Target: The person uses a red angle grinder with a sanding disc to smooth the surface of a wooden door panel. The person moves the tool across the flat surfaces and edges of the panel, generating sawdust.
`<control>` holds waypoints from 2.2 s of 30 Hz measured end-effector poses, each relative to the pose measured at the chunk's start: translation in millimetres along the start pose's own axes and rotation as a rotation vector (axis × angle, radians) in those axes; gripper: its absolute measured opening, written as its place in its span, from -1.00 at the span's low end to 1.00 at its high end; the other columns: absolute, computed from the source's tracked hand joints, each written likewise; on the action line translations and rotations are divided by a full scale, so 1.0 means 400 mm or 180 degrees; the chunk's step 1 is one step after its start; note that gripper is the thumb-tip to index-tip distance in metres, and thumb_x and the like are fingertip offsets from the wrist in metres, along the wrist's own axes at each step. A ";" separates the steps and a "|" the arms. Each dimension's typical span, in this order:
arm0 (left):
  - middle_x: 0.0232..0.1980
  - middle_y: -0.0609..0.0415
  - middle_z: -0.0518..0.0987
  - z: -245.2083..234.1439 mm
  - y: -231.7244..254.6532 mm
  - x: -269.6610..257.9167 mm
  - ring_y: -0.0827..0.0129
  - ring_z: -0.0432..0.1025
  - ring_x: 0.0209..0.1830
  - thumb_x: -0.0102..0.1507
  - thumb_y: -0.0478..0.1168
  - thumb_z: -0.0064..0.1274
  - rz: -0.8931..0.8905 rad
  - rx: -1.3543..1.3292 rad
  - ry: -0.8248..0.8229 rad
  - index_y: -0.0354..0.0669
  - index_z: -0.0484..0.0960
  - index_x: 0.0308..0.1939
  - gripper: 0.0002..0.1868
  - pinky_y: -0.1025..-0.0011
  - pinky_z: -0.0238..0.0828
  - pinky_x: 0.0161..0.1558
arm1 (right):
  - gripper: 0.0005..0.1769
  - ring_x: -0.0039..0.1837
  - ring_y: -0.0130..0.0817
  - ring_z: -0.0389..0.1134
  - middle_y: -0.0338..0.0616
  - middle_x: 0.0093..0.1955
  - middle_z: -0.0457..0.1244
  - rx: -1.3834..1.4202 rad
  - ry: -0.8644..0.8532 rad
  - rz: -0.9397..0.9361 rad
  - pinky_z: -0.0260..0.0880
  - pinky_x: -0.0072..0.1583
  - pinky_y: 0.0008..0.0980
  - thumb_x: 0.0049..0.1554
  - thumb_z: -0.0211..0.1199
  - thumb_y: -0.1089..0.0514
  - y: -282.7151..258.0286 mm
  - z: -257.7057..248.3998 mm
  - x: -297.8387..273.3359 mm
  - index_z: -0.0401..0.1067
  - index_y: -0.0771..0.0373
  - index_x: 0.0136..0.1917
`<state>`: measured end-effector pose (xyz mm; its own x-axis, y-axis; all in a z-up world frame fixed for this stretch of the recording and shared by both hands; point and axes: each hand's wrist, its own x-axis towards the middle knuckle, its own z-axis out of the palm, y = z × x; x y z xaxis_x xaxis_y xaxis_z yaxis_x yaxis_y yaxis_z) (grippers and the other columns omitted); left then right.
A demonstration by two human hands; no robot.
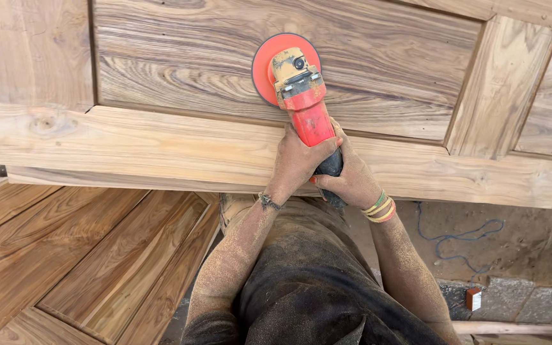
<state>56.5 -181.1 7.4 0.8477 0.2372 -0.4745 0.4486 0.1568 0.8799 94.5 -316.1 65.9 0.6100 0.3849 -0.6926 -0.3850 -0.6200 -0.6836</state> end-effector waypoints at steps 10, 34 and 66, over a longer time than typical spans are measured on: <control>-0.01 -0.25 0.63 0.383 -0.041 0.037 0.04 0.63 -0.01 -0.01 0.24 0.30 -0.0173 0.0838 -0.0639 -0.46 0.40 0.16 -0.06 0.24 0.60 -0.03 | -0.09 -0.16 -0.46 0.37 -0.08 -0.04 0.30 0.0510 0.0565 -0.0327 0.47 -0.17 -0.42 -0.07 0.35 0.31 0.301 -0.256 -0.090 0.05 0.42 0.49; -0.08 -0.33 0.65 0.235 -0.050 0.058 -0.06 0.63 -0.07 -0.05 0.25 0.29 0.0129 0.0919 -0.0900 -0.53 0.41 0.14 -0.02 0.19 0.59 -0.05 | -0.33 -0.21 -0.35 0.36 -0.05 -0.03 0.27 0.1520 0.0651 -0.0702 0.43 -0.22 -0.35 0.06 0.25 0.31 0.236 -0.075 -0.067 0.11 0.38 0.40; 0.03 -0.11 0.63 -0.239 0.025 0.086 0.15 0.60 0.03 0.05 0.10 0.35 0.0237 0.0371 0.0005 -0.24 0.49 0.14 -0.27 0.24 0.55 0.03 | 0.27 0.41 -0.27 0.25 0.04 0.48 0.15 -0.0196 0.0047 -0.0882 0.32 0.36 -0.27 -0.14 0.41 0.20 -0.101 0.168 0.123 -0.23 0.25 0.69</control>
<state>63.2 -79.7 -2.7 0.8794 0.2456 -0.4078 0.4145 0.0264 0.9097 93.3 -226.3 44.0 0.6963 0.5357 -0.4776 -0.1597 -0.5331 -0.8308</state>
